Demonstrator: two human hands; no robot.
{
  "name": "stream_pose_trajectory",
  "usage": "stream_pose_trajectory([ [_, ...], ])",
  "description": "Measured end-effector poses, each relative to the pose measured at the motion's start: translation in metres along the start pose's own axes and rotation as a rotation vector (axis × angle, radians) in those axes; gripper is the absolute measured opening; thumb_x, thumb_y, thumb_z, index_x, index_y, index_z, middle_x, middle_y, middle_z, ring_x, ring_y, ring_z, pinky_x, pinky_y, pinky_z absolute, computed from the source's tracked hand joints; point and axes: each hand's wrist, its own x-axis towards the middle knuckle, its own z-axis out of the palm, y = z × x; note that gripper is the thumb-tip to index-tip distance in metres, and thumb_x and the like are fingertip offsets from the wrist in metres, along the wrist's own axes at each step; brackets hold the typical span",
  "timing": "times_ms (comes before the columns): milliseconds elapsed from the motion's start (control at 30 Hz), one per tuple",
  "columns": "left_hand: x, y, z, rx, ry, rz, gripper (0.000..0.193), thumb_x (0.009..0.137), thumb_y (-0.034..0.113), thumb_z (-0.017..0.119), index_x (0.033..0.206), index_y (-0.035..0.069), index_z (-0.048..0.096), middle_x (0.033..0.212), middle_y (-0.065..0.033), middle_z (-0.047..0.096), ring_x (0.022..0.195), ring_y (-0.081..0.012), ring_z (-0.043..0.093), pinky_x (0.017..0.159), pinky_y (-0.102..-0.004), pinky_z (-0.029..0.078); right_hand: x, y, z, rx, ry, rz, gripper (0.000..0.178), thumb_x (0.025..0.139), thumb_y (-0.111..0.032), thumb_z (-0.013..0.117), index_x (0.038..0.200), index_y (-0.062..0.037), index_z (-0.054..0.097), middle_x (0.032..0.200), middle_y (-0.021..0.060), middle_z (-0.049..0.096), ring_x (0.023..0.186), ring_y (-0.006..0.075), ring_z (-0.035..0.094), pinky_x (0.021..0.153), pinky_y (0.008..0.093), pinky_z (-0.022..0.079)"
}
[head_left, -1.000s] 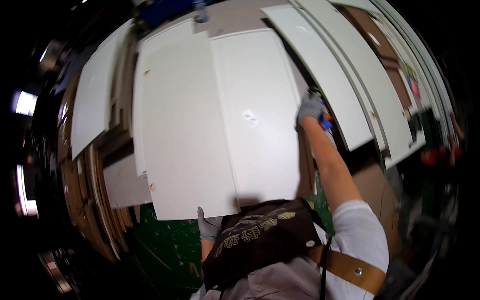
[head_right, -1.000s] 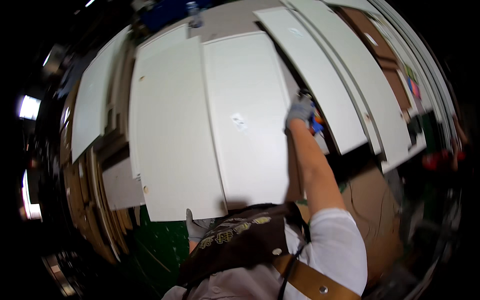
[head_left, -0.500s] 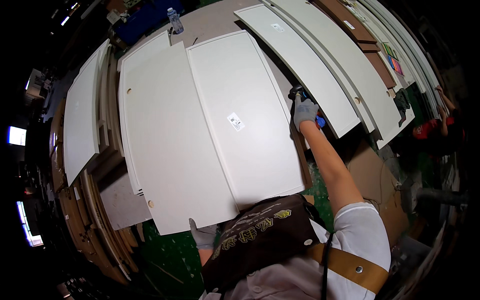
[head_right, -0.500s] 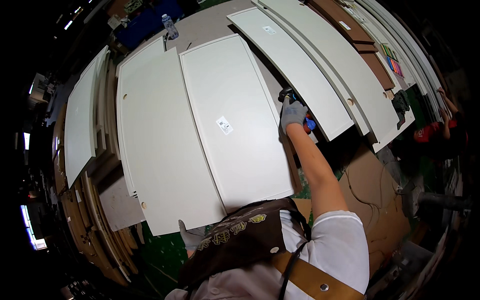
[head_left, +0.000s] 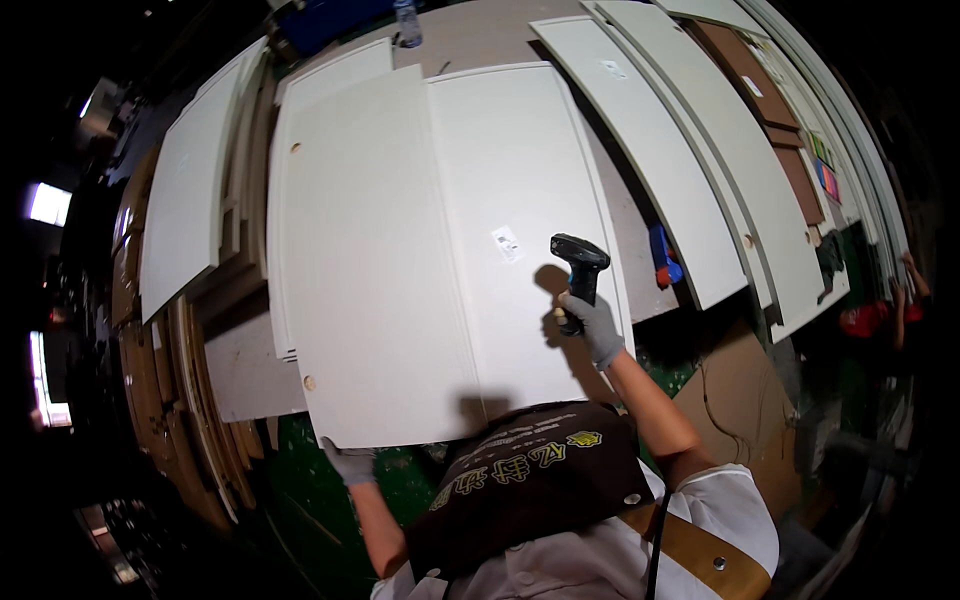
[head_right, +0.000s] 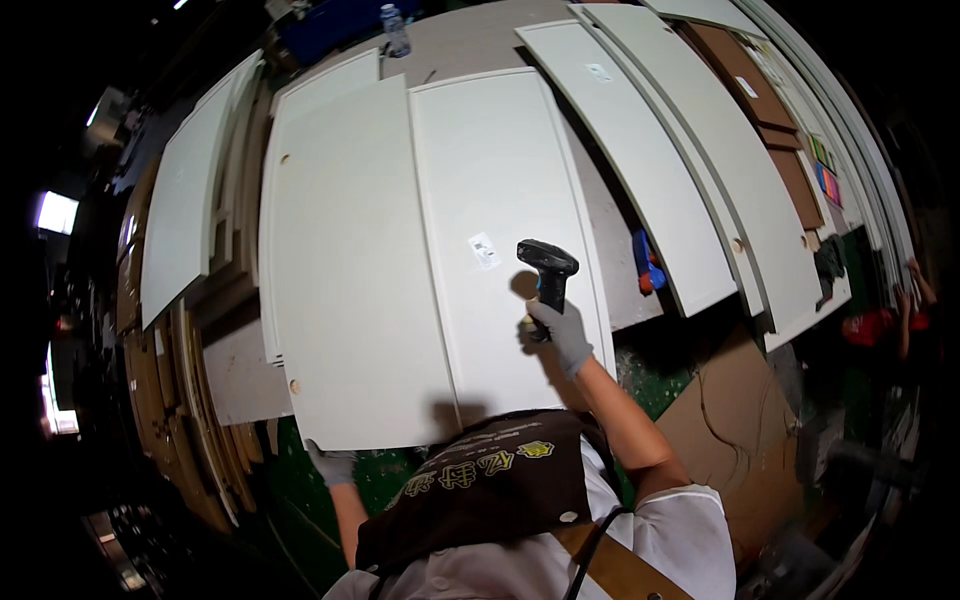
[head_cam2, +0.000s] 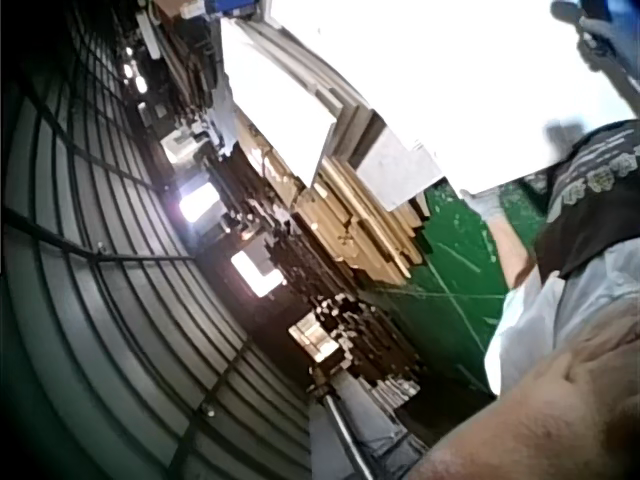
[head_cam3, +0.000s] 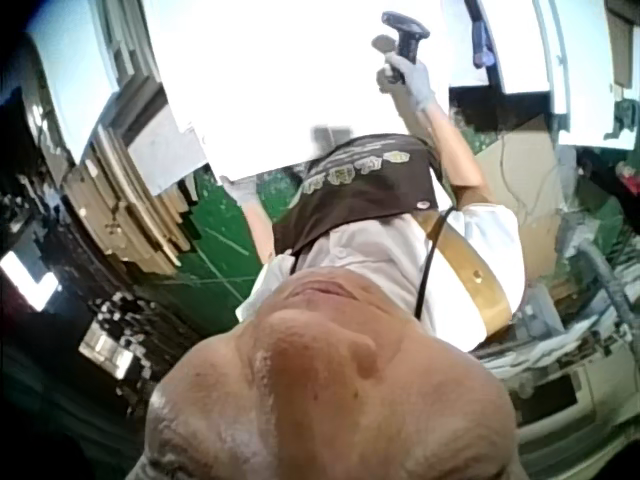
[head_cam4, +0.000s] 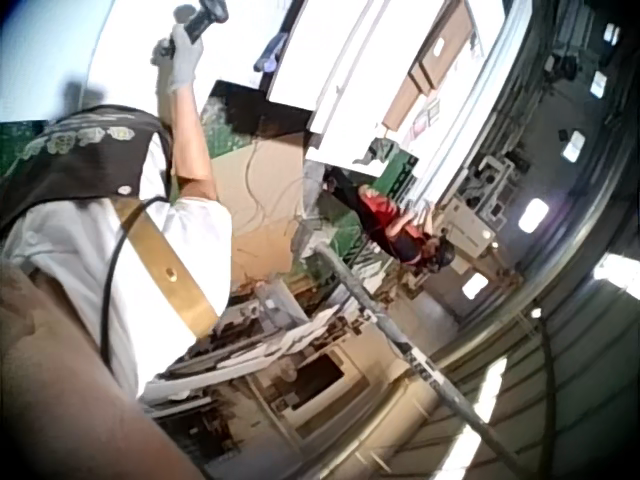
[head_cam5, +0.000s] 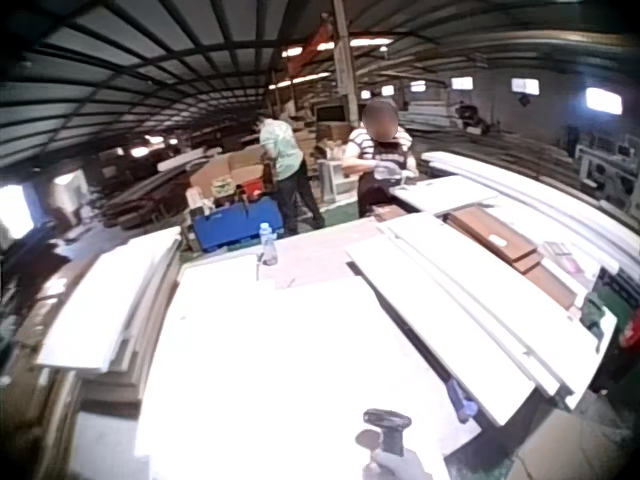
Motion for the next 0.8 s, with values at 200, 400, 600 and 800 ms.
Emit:
stream_pose_trajectory([
  [200,0.05,0.092,-0.002,0.47,-0.042,0.198,0.047,0.093,0.043,0.054,0.123,0.008,0.056,0.122,-0.0087,0.059,0.114,-0.0244,0.054,0.092,-0.0402,0.048,0.019,0.063,0.083,0.12,-0.338,0.273,0.029,0.085,-0.023,0.064,0.106,-0.0044,0.055,0.082,0.003,0.055,0.071,0.0124,0.057,0.06,0.0353,0.057],
  [400,0.061,0.082,0.033,1.249,-0.207,0.075,0.048,0.093,0.03,0.058,0.125,-0.005,0.052,0.116,-0.0087,0.06,0.104,-0.0169,0.055,0.092,-0.0301,0.042,0.034,0.107,0.124,-0.004,-0.238,0.066,0.024,0.081,-0.028,0.069,0.092,-0.0086,0.061,0.074,-0.0026,0.051,0.067,0.0069,0.047,0.061,0.0247,0.041],
  [600,-0.018,0.055,0.074,1.213,-0.31,0.183,0.043,0.09,0.025,0.062,0.12,-0.005,0.056,0.111,-0.0077,0.063,0.096,-0.0146,0.058,0.085,-0.0292,0.046,0.035,0.114,0.097,-0.053,0.058,-0.051,0.018,0.084,-0.023,0.066,0.088,-0.0084,0.057,0.076,-0.0024,0.051,0.07,0.0079,0.046,0.063,0.0257,0.04],
  [800,-0.069,0.052,0.124,1.212,-0.327,0.238,0.038,0.089,0.025,0.062,0.113,-0.004,0.061,0.103,-0.006,0.064,0.092,-0.0121,0.058,0.082,-0.0279,0.046,0.033,0.112,0.077,0.006,0.034,-0.056,0.018,0.084,-0.023,0.065,0.092,-0.0088,0.056,0.078,-0.002,0.051,0.07,0.0085,0.046,0.064,0.0263,0.04],
])
